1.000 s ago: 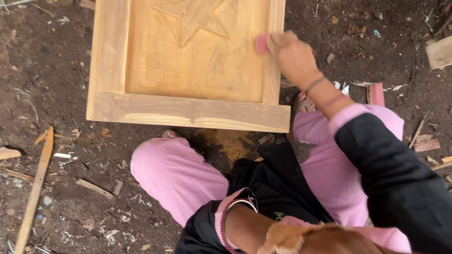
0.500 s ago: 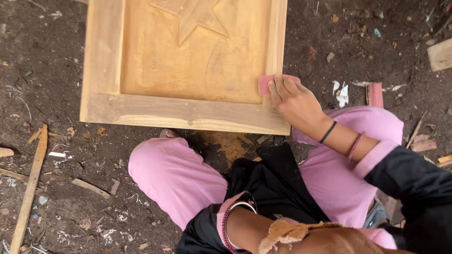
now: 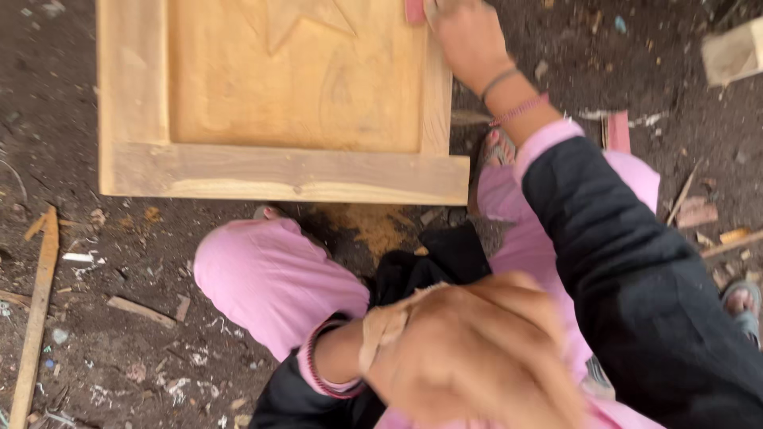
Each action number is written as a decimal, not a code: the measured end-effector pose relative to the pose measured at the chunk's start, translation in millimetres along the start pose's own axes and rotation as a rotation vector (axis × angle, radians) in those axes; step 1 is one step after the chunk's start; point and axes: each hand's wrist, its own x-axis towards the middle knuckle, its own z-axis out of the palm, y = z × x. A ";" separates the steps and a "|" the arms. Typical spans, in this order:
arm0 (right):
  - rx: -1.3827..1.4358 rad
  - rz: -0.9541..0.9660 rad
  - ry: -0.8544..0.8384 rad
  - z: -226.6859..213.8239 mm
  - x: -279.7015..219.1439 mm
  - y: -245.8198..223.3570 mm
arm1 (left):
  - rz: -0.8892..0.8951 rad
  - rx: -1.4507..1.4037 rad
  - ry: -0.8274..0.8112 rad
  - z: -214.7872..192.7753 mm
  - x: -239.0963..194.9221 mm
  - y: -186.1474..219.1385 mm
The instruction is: The person sits on the ground and sands a rectangular wooden board with a carved star using a sanding block. They focus on smoothing the edges and the carved star area, holding the board steady with one hand while sanding with the other.
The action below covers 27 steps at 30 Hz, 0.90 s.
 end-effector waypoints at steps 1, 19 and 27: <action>-0.075 -0.045 0.073 -11.5 -4.3 -4.3 | -0.027 0.026 0.015 -5.4 -8.2 -3.5; -0.073 -0.009 -0.311 -58.1 -19.6 -27.6 | -0.460 1.314 1.001 -146.8 -143.6 -75.9; -0.062 0.067 -0.141 -16.0 26.0 1.0 | -0.468 1.279 1.125 -148.5 -153.2 -80.4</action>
